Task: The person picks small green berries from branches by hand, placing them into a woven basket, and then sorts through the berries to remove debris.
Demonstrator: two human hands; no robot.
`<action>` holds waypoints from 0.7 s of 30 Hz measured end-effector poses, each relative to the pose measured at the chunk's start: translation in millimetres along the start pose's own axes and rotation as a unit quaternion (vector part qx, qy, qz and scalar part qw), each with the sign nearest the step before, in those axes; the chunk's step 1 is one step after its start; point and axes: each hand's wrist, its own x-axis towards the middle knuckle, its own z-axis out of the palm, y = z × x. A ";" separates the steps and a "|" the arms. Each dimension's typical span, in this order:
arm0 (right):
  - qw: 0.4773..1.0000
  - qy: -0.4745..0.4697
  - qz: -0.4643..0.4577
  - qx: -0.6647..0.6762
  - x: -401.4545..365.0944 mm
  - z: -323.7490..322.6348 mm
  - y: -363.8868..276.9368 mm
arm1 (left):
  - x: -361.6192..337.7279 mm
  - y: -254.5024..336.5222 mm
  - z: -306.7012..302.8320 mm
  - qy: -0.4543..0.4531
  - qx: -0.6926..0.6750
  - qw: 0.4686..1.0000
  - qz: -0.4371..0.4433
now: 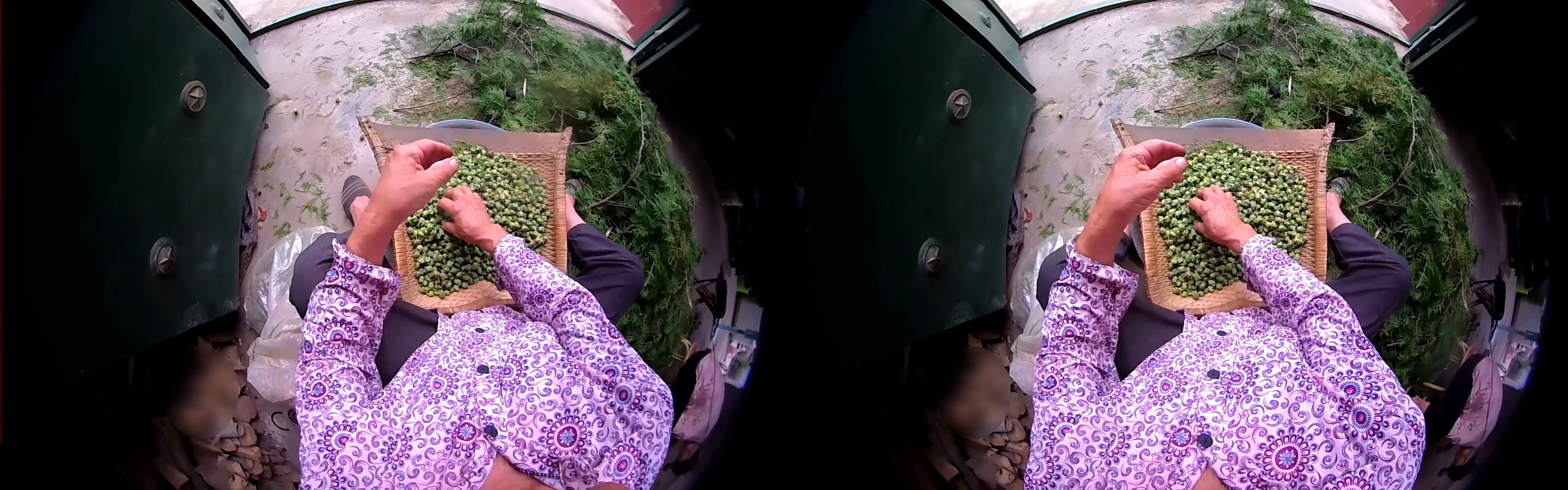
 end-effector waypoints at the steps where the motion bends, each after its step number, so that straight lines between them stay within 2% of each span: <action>1: 1.000 -0.001 -0.002 -0.006 -0.7 -1.0 0.0 | 0.2 0.1 0.3 0.002 0.001 1.000 0.001; 4: 1.000 -0.008 0.000 -0.022 -10.1 -6.7 0.1 | 0.2 -2.9 1.8 -0.001 -0.018 1.000 0.001; 6: 0.992 -0.102 -0.004 -0.073 -23.6 -7.7 -2.5 | 0.1 -1.8 3.4 0.000 0.008 1.000 0.001; 8: 0.994 -0.088 -0.027 -0.064 -40.5 -5.5 -3.6 | 1.5 -1.9 4.0 0.000 0.022 1.000 0.004; 11: 0.988 -0.129 -0.041 -0.070 -71.3 0.0 -2.7 | -0.5 -3.2 6.1 -0.004 0.037 0.999 0.002; 12: 0.982 -0.173 -0.034 -0.070 -77.8 -9.0 -7.9 | 0.0 -2.6 6.8 -0.005 0.040 0.999 0.001; 14: 0.990 -0.136 -0.018 0.006 -83.7 -17.3 -8.5 | 1.1 -4.7 9.0 -0.013 0.051 0.999 0.003; 16: 0.996 -0.068 0.003 0.053 -68.1 -24.5 -5.1 | 1.1 -4.7 12.1 -0.021 0.037 0.999 0.006; 17: 0.999 -0.019 -0.016 0.049 -58.2 -19.4 0.7 | 1.1 -5.3 12.7 -0.021 0.038 0.999 0.006; 21: 0.998 -0.019 0.003 0.059 -14.1 -14.6 -6.5 | 2.6 -4.8 13.1 -0.021 0.054 0.998 0.010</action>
